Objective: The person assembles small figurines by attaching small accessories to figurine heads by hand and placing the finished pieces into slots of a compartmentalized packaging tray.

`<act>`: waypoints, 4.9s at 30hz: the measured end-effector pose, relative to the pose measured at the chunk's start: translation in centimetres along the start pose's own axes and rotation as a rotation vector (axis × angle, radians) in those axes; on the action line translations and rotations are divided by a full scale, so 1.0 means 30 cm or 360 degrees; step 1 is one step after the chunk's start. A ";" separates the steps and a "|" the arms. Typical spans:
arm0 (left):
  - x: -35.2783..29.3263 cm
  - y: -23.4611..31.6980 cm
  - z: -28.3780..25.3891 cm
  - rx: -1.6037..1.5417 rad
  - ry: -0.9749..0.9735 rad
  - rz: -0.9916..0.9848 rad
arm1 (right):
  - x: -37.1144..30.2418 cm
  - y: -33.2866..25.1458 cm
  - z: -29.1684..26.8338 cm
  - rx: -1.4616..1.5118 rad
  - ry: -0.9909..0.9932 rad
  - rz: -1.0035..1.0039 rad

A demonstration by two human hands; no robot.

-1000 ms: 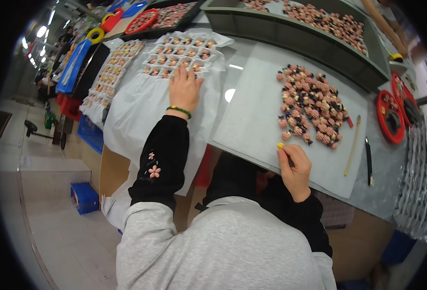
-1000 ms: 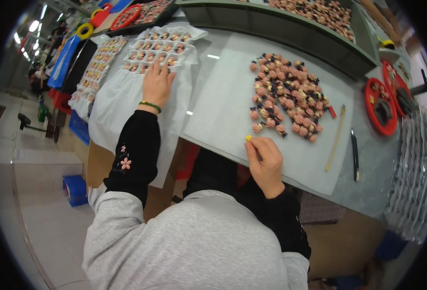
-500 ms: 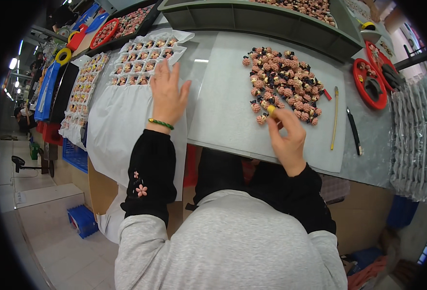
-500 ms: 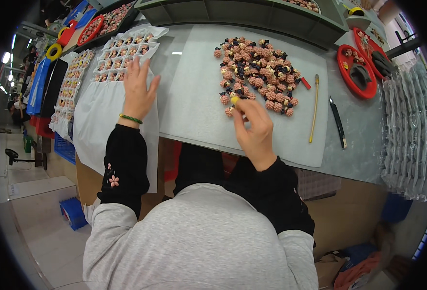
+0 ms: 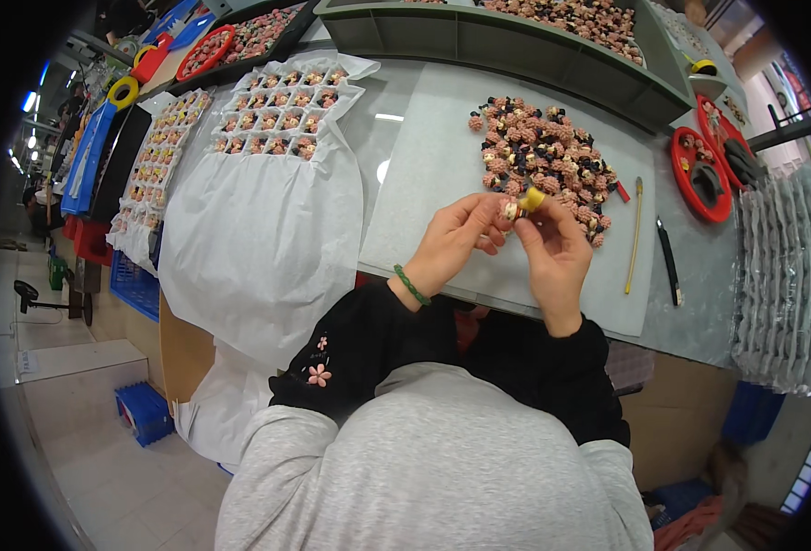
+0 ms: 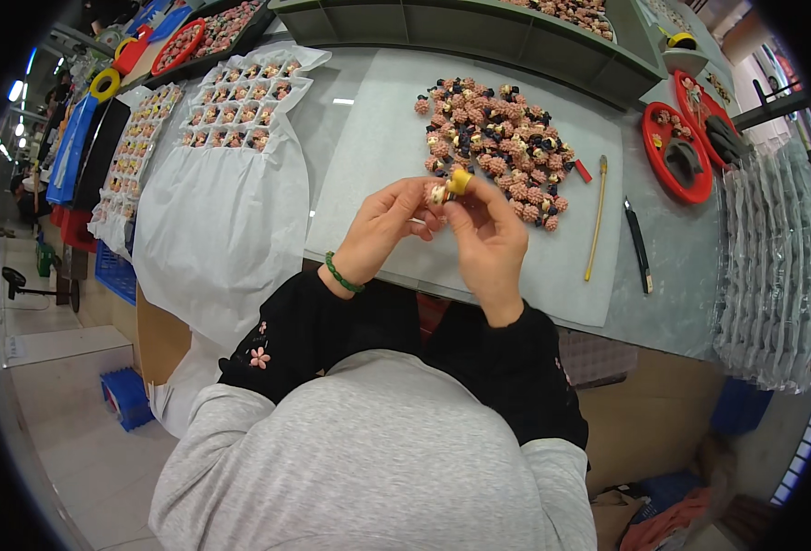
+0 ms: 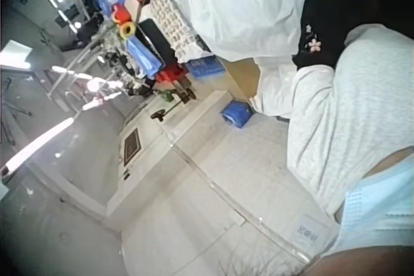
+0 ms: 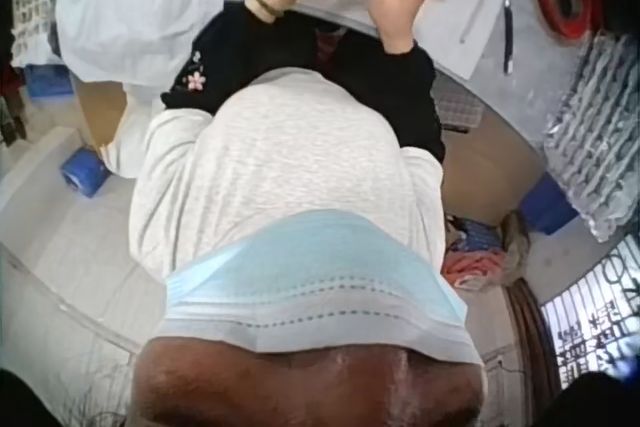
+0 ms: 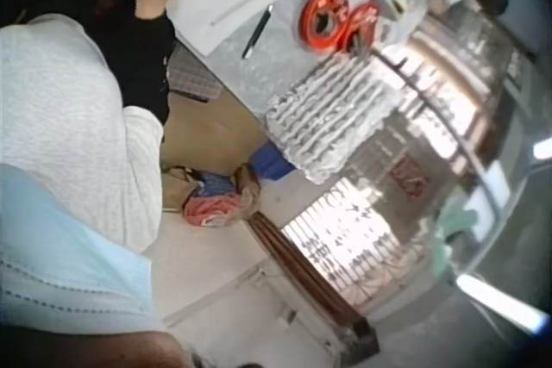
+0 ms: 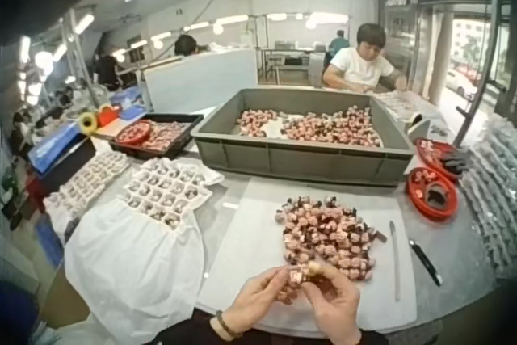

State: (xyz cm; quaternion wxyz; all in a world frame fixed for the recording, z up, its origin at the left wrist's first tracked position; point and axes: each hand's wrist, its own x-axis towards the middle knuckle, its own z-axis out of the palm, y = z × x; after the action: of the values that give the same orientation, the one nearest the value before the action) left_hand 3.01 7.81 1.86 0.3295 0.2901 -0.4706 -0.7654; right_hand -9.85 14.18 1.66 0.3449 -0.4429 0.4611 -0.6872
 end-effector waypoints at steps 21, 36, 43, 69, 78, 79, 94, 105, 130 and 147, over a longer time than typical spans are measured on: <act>-0.037 0.007 -0.003 -0.0368 -0.0084 0.0115 | -0.064 0.020 -0.029 -0.0404 0.0230 -0.0429; -0.032 0.019 0.000 -0.0519 0.0190 -0.0127 | -0.021 0.024 -0.080 -0.0780 0.0165 0.0053; -0.028 0.011 0.036 0.0168 -0.0188 -0.0086 | -0.037 -0.018 -0.004 0.0299 0.0140 0.0440; -0.036 -0.022 0.005 -0.0121 -0.0283 0.0240 | -0.109 0.053 -0.007 -0.0067 0.0195 -0.0239; -0.040 -0.019 0.005 -0.0293 -0.0306 0.0114 | -0.117 0.055 -0.028 -0.0180 0.0215 -0.0201; -0.040 -0.018 0.006 -0.0302 -0.0247 0.0120 | -0.114 0.053 -0.036 -0.0178 0.0213 -0.0200; -0.068 -0.017 0.010 0.0188 -0.0351 0.0286 | -0.087 0.047 -0.002 -0.0134 0.0232 0.0015; -0.185 0.215 -0.118 0.1124 0.0169 0.0947 | -0.128 0.058 -0.033 -0.0344 0.0208 0.0035; -0.221 0.416 -1.393 0.3194 0.1212 0.0453 | -0.135 0.051 -0.031 -0.0858 0.0058 -0.0141; -0.050 0.368 -1.136 0.2809 0.1550 -0.0517 | -0.092 0.034 -0.094 -0.0923 0.0157 -0.0060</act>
State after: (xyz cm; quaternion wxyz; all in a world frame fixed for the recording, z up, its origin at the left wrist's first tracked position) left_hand 32.20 -12.81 -1.13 0.0461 0.7695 -0.6366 0.0202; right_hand -11.39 17.21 -0.61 0.1682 -0.4977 0.6462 -0.5536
